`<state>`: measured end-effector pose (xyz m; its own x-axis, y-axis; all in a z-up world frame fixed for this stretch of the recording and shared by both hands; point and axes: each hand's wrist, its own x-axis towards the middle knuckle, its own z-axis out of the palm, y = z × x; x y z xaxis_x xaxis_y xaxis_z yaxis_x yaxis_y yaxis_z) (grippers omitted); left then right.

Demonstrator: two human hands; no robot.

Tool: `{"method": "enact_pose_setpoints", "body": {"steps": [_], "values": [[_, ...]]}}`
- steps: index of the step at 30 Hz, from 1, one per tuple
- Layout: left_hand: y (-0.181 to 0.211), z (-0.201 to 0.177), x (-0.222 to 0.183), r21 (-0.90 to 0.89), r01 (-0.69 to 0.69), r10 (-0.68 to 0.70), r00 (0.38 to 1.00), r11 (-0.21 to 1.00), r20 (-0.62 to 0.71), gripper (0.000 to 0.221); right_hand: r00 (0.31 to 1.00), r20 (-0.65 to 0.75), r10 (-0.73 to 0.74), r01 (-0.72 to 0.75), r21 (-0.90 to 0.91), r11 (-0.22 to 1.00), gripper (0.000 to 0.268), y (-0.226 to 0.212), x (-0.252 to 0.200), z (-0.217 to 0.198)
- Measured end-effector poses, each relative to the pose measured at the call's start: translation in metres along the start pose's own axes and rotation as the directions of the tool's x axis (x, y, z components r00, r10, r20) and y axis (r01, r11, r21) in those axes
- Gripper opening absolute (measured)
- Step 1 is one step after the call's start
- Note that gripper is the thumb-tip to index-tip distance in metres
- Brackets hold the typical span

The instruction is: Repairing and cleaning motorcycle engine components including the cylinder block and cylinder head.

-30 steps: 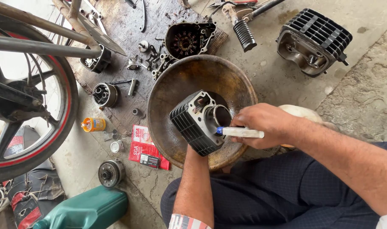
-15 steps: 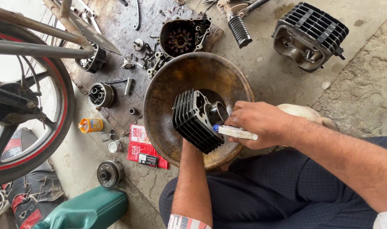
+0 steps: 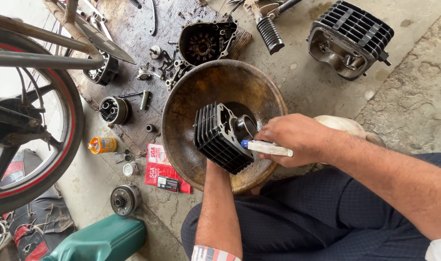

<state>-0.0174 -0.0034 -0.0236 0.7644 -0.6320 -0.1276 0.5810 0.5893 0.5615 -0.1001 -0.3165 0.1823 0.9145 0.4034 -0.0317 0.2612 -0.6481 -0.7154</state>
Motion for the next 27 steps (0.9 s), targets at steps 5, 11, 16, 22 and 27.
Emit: {"method": "enact_pose_setpoints", "body": {"steps": [5,11,16,22,27], "values": [[-0.003,0.000,0.005,0.018,0.003,-0.004,1.000,1.000,0.023,0.055,0.987,0.088,0.134,-0.129,-0.064,0.990,0.033,-0.012,0.003,-0.012],[-0.004,0.001,0.009,0.035,0.008,-0.010,0.999,0.999,0.046,0.054,0.999,-0.045,0.024,-0.023,0.014,1.000,0.035,-0.002,-0.001,-0.012],[-0.004,0.002,0.013,0.051,0.010,-0.013,0.998,0.999,0.068,0.054,0.997,0.060,0.048,-0.045,-0.056,0.997,0.034,-0.006,0.001,-0.020],[0.011,0.131,0.039,0.065,0.009,-0.015,0.996,0.998,0.090,0.053,0.997,-0.076,-0.024,0.028,0.060,0.998,0.034,0.012,-0.005,-0.023],[0.016,0.160,0.039,0.080,0.004,-0.012,0.994,0.997,0.106,0.053,0.998,0.026,0.059,-0.057,-0.068,0.996,0.030,0.013,-0.003,-0.027]]}}
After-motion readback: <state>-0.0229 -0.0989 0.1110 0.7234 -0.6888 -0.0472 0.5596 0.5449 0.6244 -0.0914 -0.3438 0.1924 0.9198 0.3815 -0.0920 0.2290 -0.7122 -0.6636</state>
